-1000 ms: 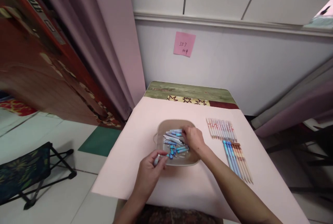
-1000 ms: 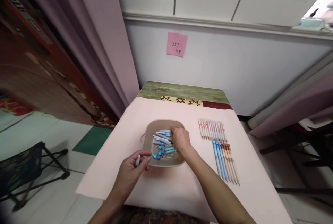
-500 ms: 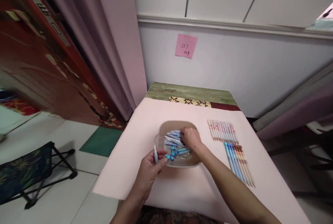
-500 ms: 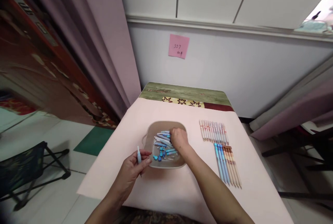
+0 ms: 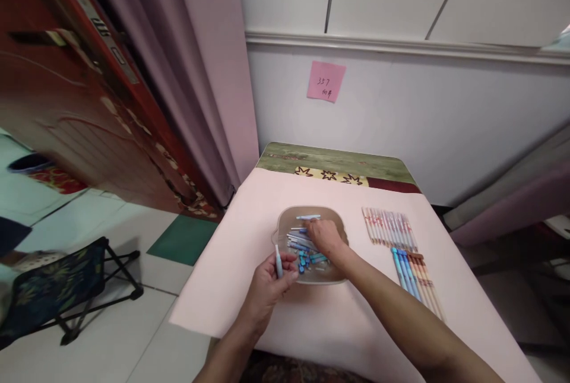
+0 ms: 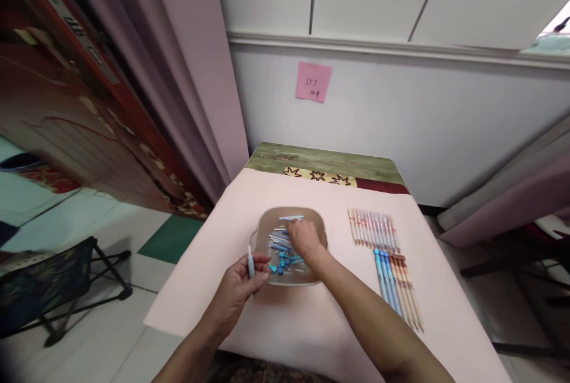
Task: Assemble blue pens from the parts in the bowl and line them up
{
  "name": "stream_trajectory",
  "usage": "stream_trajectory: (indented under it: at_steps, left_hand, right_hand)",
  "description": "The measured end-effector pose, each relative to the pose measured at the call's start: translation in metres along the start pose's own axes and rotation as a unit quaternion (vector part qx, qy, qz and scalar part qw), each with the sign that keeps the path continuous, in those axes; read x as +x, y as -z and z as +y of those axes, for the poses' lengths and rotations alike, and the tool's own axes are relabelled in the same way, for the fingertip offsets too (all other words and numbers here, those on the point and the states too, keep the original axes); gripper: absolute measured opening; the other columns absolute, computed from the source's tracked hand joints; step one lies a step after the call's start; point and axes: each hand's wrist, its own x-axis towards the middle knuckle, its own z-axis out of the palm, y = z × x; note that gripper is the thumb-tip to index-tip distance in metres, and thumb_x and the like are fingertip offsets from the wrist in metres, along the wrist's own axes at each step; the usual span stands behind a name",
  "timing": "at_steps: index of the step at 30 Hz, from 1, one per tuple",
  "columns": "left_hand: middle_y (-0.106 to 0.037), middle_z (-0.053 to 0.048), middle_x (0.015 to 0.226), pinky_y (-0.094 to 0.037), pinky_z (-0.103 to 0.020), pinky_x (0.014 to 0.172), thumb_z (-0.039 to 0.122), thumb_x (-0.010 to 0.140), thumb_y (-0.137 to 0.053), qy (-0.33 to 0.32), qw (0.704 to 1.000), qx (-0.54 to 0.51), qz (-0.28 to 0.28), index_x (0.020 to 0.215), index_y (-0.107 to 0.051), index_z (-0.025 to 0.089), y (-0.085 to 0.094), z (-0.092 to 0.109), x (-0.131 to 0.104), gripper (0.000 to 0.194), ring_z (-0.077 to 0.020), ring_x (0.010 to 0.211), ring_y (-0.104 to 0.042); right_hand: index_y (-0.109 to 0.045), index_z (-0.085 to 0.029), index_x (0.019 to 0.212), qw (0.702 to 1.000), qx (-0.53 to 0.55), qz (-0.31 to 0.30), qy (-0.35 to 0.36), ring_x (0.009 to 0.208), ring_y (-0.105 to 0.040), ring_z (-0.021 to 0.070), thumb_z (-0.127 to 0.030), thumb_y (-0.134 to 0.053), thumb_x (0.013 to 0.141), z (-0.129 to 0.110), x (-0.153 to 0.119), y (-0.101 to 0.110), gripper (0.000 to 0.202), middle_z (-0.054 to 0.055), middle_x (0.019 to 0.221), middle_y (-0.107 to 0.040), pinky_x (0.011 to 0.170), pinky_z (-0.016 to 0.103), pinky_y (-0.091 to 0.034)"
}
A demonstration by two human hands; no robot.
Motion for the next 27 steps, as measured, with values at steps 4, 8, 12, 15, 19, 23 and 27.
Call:
stream_trajectory:
  at_steps: [4, 8, 12, 15, 19, 23, 27]
  left_hand:
    - [-0.064, -0.004, 0.082, -0.037, -0.02, 0.055, 0.024, 0.066, -0.075, 0.026, 0.996, -0.084, -0.029, 0.096, -0.066, 0.014, 0.001, 0.004, -0.001, 0.033, -0.0085, 0.06, -0.048]
    - [-0.063, -0.005, 0.08, -0.038, -0.02, 0.055, 0.025, 0.072, -0.071, 0.039, 0.988, -0.143, -0.033, 0.094, -0.066, 0.012, 0.004, 0.005, 0.0, 0.026, -0.0074, 0.058, -0.046]
    - [-0.064, -0.004, 0.077, -0.036, -0.019, 0.053, 0.026, 0.073, -0.071, 0.039, 0.989, -0.138, -0.02, 0.093, -0.066, 0.012, 0.006, 0.002, 0.001, 0.025, -0.0066, 0.055, -0.045]
    - [-0.064, -0.004, 0.076, -0.034, -0.019, 0.052, 0.028, 0.072, -0.072, 0.038, 0.993, -0.115, -0.01, 0.093, -0.065, 0.012, 0.006, 0.0, 0.001, 0.027, -0.0065, 0.055, -0.044]
    - [-0.062, -0.001, 0.069, -0.031, -0.019, 0.049, 0.03, 0.068, -0.075, 0.018, 0.999, -0.032, 0.017, 0.09, -0.066, 0.013, 0.004, 0.001, 0.003, 0.03, -0.0064, 0.051, -0.043]
    - [-0.054, 0.003, 0.059, -0.03, -0.02, 0.048, 0.035, 0.067, -0.076, -0.032, 0.999, 0.019, 0.028, 0.089, -0.068, 0.013, -0.006, 0.011, 0.009, 0.032, -0.0064, 0.049, -0.04]
    - [-0.052, 0.003, 0.055, -0.028, -0.02, 0.046, 0.042, 0.072, -0.071, -0.045, 0.999, -0.003, 0.007, 0.086, -0.068, 0.012, -0.019, 0.016, 0.017, 0.033, -0.0066, 0.047, -0.039]
  right_hand:
    - [-0.057, -0.013, 0.117, 1.0, -0.006, 0.003, -0.002, 0.087, -0.068, 0.0271, -0.013, -0.033, 0.095, -0.002, -0.005, -0.001, 0.033, 0.018, 0.099, -0.069, 0.072, 0.035, -0.051]
    - [-0.061, -0.011, 0.11, 1.0, -0.003, 0.004, -0.007, 0.089, -0.068, 0.025, -0.01, -0.036, 0.093, -0.004, -0.008, 0.001, 0.03, 0.02, 0.1, -0.069, 0.074, 0.032, -0.05]
    - [-0.065, -0.012, 0.101, 1.0, 0.01, 0.004, -0.022, 0.088, -0.068, 0.0244, -0.008, -0.041, 0.09, -0.002, -0.005, 0.004, 0.027, 0.019, 0.099, -0.069, 0.073, 0.031, -0.05]
    - [-0.066, -0.014, 0.097, 0.999, 0.031, 0.012, -0.035, 0.09, -0.068, 0.0244, -0.013, -0.048, 0.088, 0.003, -0.007, 0.01, 0.02, 0.016, 0.099, -0.07, 0.073, 0.03, -0.048]
    - [-0.064, -0.017, 0.1, 0.993, 0.082, 0.051, -0.062, 0.085, -0.068, 0.0234, -0.03, -0.048, 0.092, 0.008, -0.025, 0.02, 0.022, 0.011, 0.089, -0.072, 0.071, 0.03, -0.047]
    - [-0.061, -0.017, 0.102, 0.862, 0.506, 0.042, 0.003, 0.06, -0.063, 0.0138, -0.043, -0.049, 0.091, 0.001, -0.052, 0.026, 0.031, 0.003, 0.076, -0.069, 0.054, 0.022, -0.044]
    - [-0.063, -0.015, 0.098, 0.647, 0.762, -0.011, 0.036, 0.054, -0.056, 0.0082, -0.045, -0.065, 0.08, -0.009, -0.074, 0.033, 0.035, -0.001, 0.071, -0.063, 0.049, 0.018, -0.041]
